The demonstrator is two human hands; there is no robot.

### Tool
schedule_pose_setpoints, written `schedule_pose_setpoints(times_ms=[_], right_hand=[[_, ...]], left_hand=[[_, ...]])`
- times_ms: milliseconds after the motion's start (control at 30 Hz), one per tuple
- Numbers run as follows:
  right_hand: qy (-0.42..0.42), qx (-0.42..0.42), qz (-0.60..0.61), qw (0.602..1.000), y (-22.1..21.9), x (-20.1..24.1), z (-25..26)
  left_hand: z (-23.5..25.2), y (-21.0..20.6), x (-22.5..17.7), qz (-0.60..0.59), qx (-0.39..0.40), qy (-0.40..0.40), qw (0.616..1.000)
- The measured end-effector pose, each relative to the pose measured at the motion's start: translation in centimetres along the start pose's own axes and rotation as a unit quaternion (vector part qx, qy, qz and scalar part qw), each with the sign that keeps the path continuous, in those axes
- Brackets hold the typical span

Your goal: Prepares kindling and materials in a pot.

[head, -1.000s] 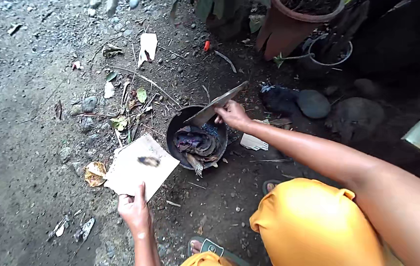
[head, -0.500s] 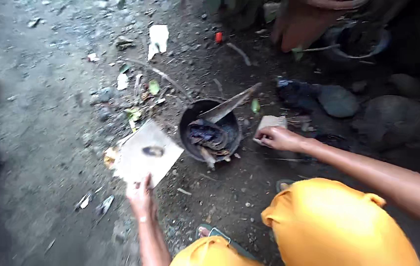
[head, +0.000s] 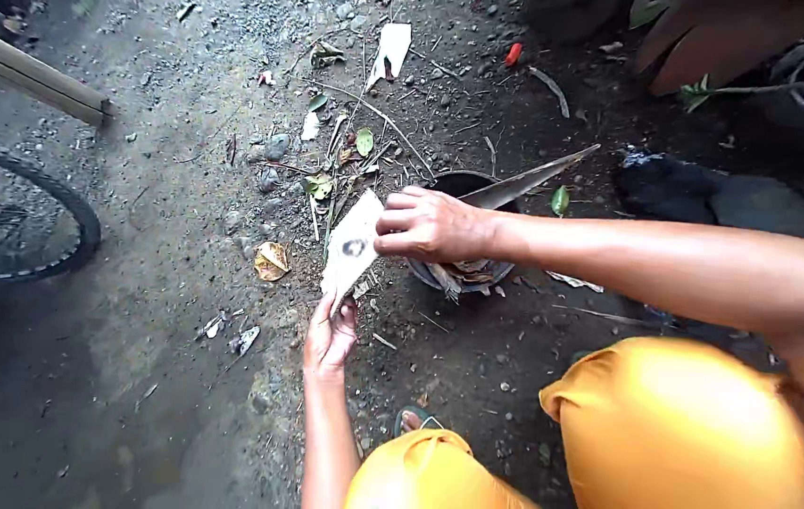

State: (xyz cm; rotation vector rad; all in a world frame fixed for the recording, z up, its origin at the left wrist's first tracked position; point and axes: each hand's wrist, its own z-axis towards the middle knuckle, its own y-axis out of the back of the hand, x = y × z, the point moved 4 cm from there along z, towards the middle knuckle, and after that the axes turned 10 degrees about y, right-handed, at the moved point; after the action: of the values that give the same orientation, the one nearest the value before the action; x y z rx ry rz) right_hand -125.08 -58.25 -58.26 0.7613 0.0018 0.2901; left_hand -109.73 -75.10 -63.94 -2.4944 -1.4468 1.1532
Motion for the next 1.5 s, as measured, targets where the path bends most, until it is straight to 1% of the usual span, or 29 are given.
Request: schedule_pose_setpoints(times_ms=[33,67,100,133,167,200,267,300,333,367,400,467,500,567,633,800,933,1033,1133,1233,1300,1333,1367,1400,1467,1500], right_hand=[[-0.002,0.003,-0.013,1.000,0.4,-0.2,1.2],[-0.010,0.008,-0.029,1.000,0.9,-0.4,2.2],[-0.021,0.017,-0.041,0.999,1.4,-0.6,3.1],[-0.034,0.032,-0.047,0.998,1.8,-0.7,3.8],[-0.044,0.043,-0.047,0.997,2.0,-0.7,4.4],[-0.054,0.053,-0.040,0.996,2.0,-0.6,4.9],[-0.093,0.063,-0.007,0.994,1.4,0.5,5.5],[-0.117,0.060,0.007,0.991,1.0,1.0,5.7],[-0.135,0.060,0.023,0.989,0.8,1.2,6.0],[-0.150,0.063,0.041,0.986,0.5,1.1,6.1],[-0.166,0.070,0.059,0.982,0.3,1.0,5.9],[-0.187,0.079,0.085,0.975,0.2,0.9,5.4],[-0.184,0.069,0.081,0.977,0.3,0.8,5.1],[-0.181,0.043,0.064,0.980,0.7,0.8,4.6],[-0.205,0.024,0.080,0.975,1.6,0.5,4.2],[-0.261,-0.008,0.168,0.951,2.4,0.3,2.9],[-0.323,-0.010,0.233,0.917,2.8,-0.4,2.1],[-0.404,-0.012,0.281,0.870,3.0,-1.5,1.2],[-0.465,-0.041,0.328,0.821,2.7,-2.6,0.2],[-0.525,-0.061,0.363,0.767,2.3,-3.1,-0.6],[-0.571,-0.064,0.368,0.731,2.0,-3.2,-1.1],[-0.589,-0.064,0.361,0.720,1.9,-3.3,-1.2],[-0.603,-0.060,0.345,0.717,1.8,-3.5,-1.3],[-0.611,-0.047,0.317,0.724,1.6,-3.9,-1.3],[-0.616,-0.028,0.240,0.750,1.8,-5.3,-1.8],[-0.623,-0.037,0.201,0.755,2.3,-6.4,-2.4]], left_hand=[[-0.3,0.5,-1.2,0.115,-0.018,-0.029,0.993],[-0.7,1.0,-2.9,0.262,-0.073,-0.088,0.958],[-1.5,1.4,-4.7,0.399,-0.147,-0.169,0.889],[-2.4,1.5,-6.4,0.493,-0.209,-0.257,0.804],[-3.4,1.1,-7.8,0.542,-0.235,-0.343,0.731],[-4.3,0.3,-8.6,0.577,-0.223,-0.406,0.673],[-5.3,-2.2,-8.4,0.640,-0.131,-0.484,0.582],[-5.2,-3.4,-7.8,0.651,-0.095,-0.524,0.541],[-4.9,-4.4,-7.4,0.645,-0.077,-0.561,0.512],[-4.6,-4.9,-7.0,0.633,-0.070,-0.587,0.500],[-4.3,-5.1,-6.6,0.617,-0.065,-0.600,0.505],[-3.9,-5.1,-6.3,0.600,-0.058,-0.600,0.526],[-3.9,-5.0,-6.3,0.596,-0.058,-0.597,0.534],[-3.9,-4.9,-6.4,0.589,-0.069,-0.600,0.537],[-4.1,-4.9,-6.7,0.583,-0.066,-0.602,0.542],[-4.7,-6.0,-5.9,0.585,-0.001,-0.596,0.551],[-4.7,-7.2,-5.1,0.577,0.037,-0.585,0.569],[-4.7,-8.5,-4.3,0.566,0.039,-0.618,0.544],[-4.7,-9.7,-3.2,0.563,0.015,-0.651,0.509],[-4.5,-10.5,-2.0,0.564,-0.004,-0.685,0.461],[-4.5,-10.9,-1.3,0.569,-0.003,-0.707,0.420],[-4.5,-11.2,-1.1,0.572,0.000,-0.716,0.401],[-4.7,-11.4,-1.0,0.572,0.003,-0.724,0.386],[-4.8,-11.6,-0.9,0.570,0.006,-0.730,0.377],[-5.5,-12.1,-0.4,0.551,0.022,-0.746,0.374],[-6.1,-12.4,0.0,0.541,0.033,-0.756,0.368]])
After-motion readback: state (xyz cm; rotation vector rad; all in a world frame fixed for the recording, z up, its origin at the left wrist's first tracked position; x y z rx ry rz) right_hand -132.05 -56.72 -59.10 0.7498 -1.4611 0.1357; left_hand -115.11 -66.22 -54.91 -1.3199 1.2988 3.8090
